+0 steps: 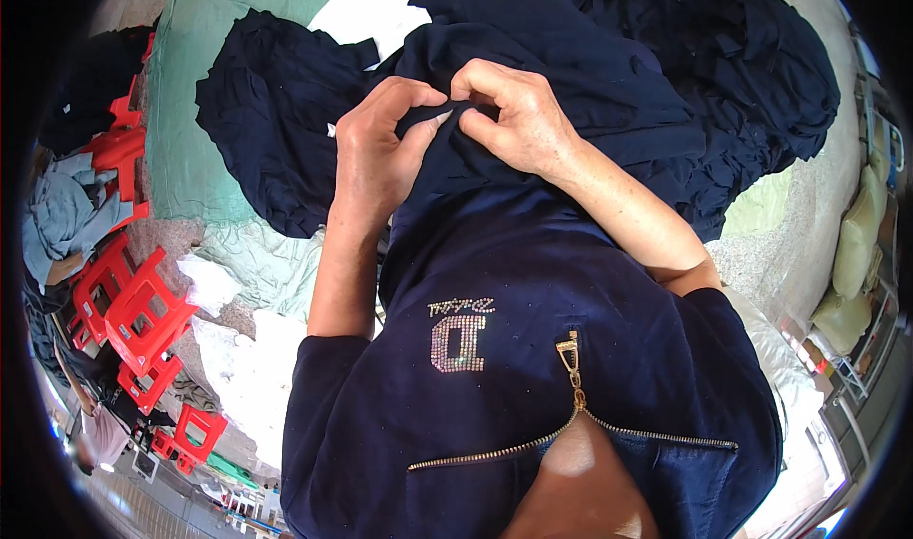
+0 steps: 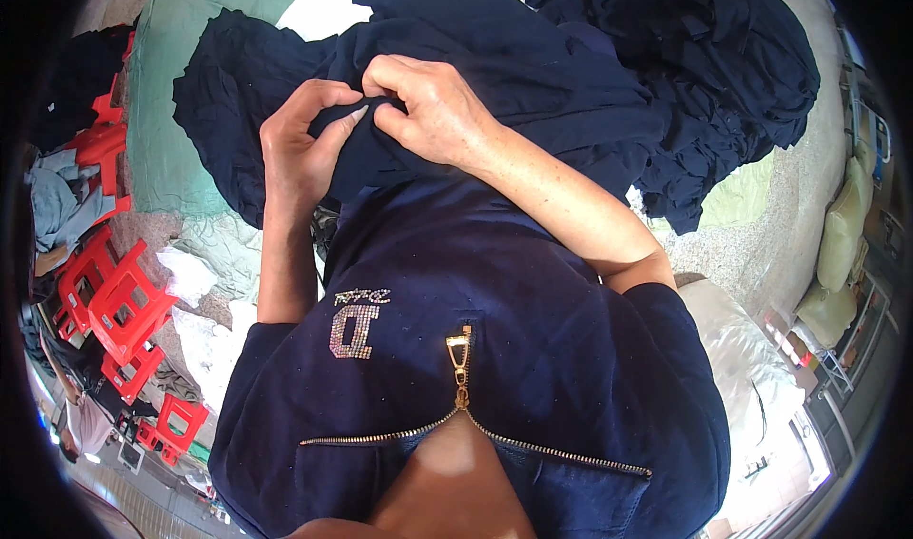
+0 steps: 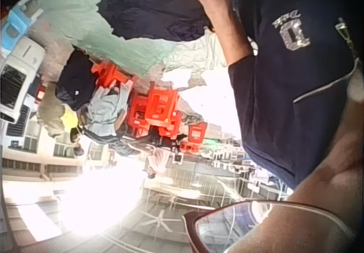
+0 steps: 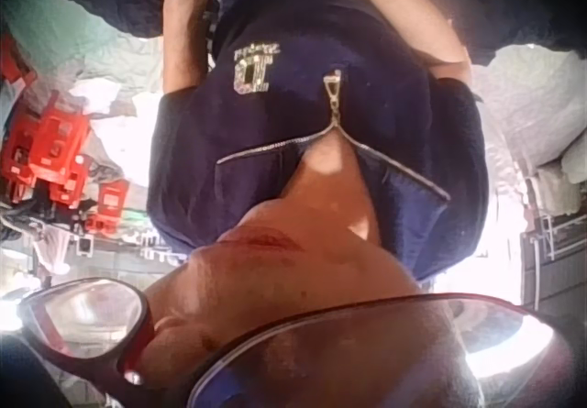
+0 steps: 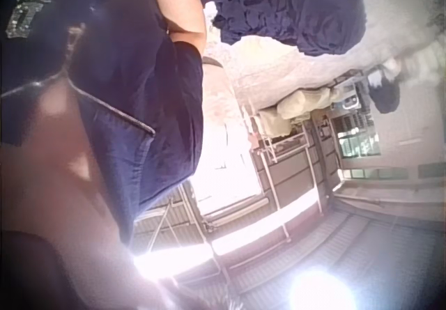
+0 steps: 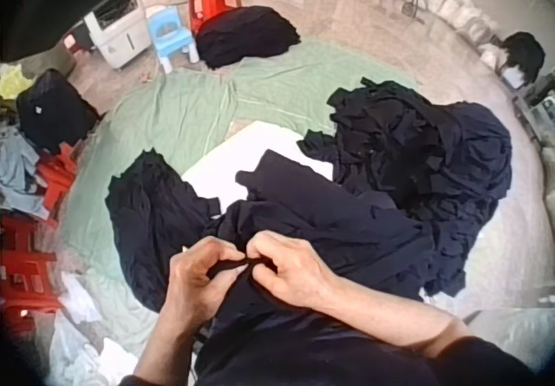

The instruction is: Inspecting and sorting black garments in a textile factory.

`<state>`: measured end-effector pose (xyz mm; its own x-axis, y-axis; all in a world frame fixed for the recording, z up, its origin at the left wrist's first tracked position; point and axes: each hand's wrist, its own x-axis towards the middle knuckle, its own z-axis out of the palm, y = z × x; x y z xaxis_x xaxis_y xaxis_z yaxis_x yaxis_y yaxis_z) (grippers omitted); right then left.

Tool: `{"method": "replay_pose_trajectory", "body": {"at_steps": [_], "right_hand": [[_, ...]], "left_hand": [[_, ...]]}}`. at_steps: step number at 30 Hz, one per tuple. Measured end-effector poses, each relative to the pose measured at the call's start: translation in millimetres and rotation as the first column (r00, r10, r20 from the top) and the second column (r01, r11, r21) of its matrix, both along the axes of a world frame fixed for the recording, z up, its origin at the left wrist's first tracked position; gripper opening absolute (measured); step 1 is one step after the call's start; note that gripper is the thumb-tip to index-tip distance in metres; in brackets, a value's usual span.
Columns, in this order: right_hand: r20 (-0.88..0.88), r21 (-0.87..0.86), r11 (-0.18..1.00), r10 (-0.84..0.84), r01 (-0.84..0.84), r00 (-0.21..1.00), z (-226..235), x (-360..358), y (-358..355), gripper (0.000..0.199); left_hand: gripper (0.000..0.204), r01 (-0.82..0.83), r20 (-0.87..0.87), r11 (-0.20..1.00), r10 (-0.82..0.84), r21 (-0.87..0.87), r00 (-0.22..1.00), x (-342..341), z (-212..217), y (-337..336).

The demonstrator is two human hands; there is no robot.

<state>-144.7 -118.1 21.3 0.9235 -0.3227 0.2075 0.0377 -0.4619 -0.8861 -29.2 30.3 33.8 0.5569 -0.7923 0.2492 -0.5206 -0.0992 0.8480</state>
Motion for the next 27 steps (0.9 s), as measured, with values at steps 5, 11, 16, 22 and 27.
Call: {"method": "replay_pose_trajectory", "body": {"at_steps": [5,11,16,22,27], "right_hand": [[-0.009,0.095,0.995,-0.04,0.04,0.999,-9,-5,2,0.015],[-0.079,0.299,0.952,-0.05,0.072,0.996,-18,-7,5,0.014],[-0.019,0.269,0.957,-0.109,0.11,0.994,-16,-3,4,0.014],[0.039,0.007,0.987,-0.159,0.159,0.987,-4,-2,7,0.013],[-0.168,-0.066,0.977,0.187,-0.201,0.968,-28,6,-27,0.027]], "left_hand": [[0.026,0.052,0.153,0.997,-0.06,0.062,0.986,-5,-5,0],[0.033,0.185,0.185,0.982,-0.188,0.036,0.964,4,-12,4],[0.031,0.095,0.295,0.995,-0.099,0.027,0.95,-1,-18,-5],[0.023,-0.018,0.402,0.99,0.072,-0.137,0.913,-3,-21,-23],[0.029,-0.073,-0.424,0.934,-0.088,-0.349,0.901,13,-31,-15]]}}
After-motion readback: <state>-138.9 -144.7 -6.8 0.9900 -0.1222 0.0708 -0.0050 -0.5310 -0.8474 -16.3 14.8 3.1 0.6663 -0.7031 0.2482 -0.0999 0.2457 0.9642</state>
